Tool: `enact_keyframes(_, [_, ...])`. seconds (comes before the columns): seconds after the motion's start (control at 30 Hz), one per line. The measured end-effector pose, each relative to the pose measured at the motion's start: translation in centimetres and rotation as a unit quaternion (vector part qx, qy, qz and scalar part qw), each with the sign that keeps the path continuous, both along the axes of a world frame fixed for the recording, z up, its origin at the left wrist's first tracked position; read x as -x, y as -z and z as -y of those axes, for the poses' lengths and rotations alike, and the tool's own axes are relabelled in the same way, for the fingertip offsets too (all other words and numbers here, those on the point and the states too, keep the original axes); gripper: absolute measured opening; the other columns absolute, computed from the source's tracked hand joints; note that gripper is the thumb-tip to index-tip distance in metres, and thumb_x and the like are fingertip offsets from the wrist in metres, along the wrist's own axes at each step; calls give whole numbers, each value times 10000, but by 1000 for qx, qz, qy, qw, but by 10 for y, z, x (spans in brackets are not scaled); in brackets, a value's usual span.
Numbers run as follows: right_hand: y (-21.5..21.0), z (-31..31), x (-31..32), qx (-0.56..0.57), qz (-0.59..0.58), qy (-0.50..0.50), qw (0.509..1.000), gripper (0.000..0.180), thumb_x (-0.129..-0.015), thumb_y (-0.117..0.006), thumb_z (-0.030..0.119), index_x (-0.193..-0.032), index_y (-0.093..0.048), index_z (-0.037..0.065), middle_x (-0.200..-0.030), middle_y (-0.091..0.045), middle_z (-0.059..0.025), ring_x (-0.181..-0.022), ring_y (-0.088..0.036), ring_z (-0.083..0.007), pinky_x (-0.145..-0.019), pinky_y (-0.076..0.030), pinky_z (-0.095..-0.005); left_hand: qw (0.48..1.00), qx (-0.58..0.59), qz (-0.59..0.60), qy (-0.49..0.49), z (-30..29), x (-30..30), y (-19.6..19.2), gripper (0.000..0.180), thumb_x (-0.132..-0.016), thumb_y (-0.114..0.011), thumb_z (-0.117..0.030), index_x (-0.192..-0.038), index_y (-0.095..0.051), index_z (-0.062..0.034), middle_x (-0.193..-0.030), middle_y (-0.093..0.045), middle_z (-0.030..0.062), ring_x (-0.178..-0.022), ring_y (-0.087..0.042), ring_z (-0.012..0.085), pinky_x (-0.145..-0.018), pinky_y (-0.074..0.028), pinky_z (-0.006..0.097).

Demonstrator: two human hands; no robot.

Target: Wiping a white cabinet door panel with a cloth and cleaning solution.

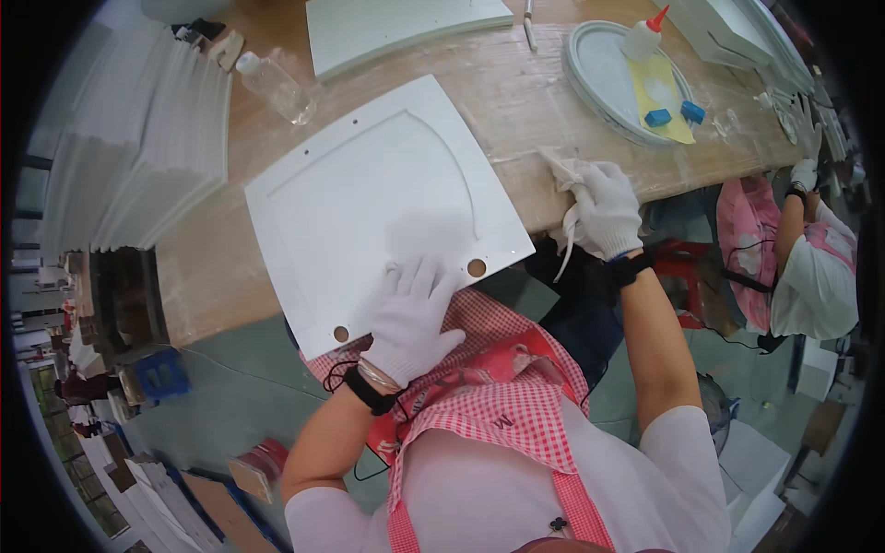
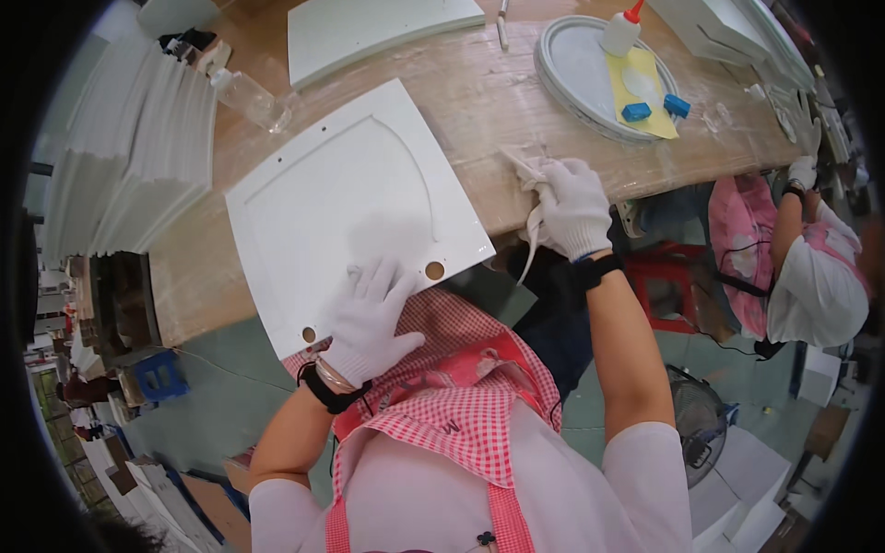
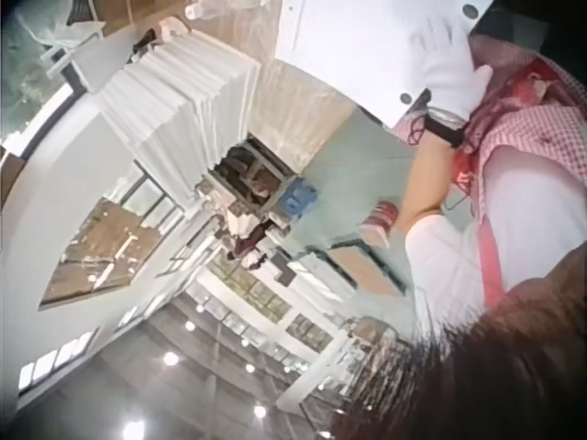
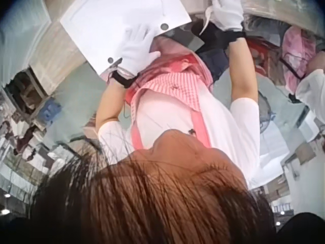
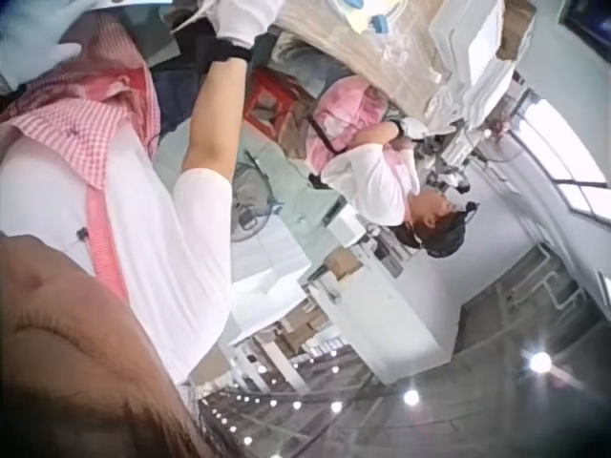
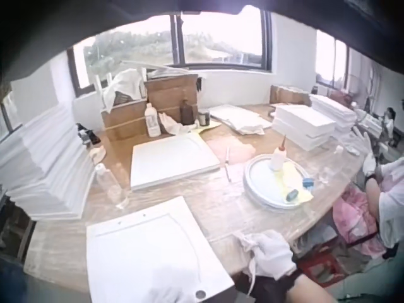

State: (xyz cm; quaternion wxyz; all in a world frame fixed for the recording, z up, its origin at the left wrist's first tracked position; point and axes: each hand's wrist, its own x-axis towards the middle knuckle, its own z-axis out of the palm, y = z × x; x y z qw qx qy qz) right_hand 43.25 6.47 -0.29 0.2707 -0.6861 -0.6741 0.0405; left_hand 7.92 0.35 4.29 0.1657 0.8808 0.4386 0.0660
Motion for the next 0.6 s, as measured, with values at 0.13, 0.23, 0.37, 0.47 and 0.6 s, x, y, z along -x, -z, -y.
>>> enact_keyframes(0.13, [-44, 61, 52, -28, 9, -134, 991, 245, -892, -706, 81, -1134, -732, 64, -1169, -699, -157, -1079, -651, -395, -912, -539, -456, 994, -90, -10, -66, 6, -14, 41, 861, -673, -886, -221, -1441, -543, -38, -1479, -520, 227, -1400, -471, 424, -1196, -339, 617])
enact_keyframes(0.23, [-38, 77, 90, 21, 78, -143, 986, 309, -807, -714, 91, -1115, -733, 87, -1134, -695, -130, -963, -639, -365, -818, -527, -439, 982, -166, -28, -81, 0, -20, 65, 646, -838, -709, -159, -1447, -546, -18, -1480, -541, 216, -1385, -497, 411, -1196, -349, 606])
enact_keyframes(0.37, [-32, 73, 99, 47, 95, -116, 988, 299, -811, -699, 106, -1110, -713, 91, -1084, -681, -117, -925, -625, -366, -800, -514, -447, 979, -182, -25, -85, -6, -25, 62, 489, -926, -576, -170, -1394, -592, -28, -1443, -571, 195, -1356, -522, 396, -1187, -367, 594])
enact_keyframes(0.47, [-23, 84, 97, -24, 97, -110, 989, 205, -793, -706, 162, -996, -697, 140, -977, -633, -77, -872, -625, -322, -723, -507, -430, 975, -207, -28, -82, -5, -25, 64, 473, -920, -590, -190, -1368, -601, -36, -1407, -583, 193, -1328, -533, 395, -1167, -386, 592])
enact_keyframes(0.6, [-34, 65, 101, 34, 83, -93, 992, 294, -790, -713, 61, -1078, -724, 119, -1005, -683, -106, -929, -641, -355, -793, -525, -434, 980, -178, -15, -88, -6, -24, 64, 496, -941, -538, -161, -1419, -604, -45, -1497, -554, 197, -1399, -502, 393, -1226, -322, 596])
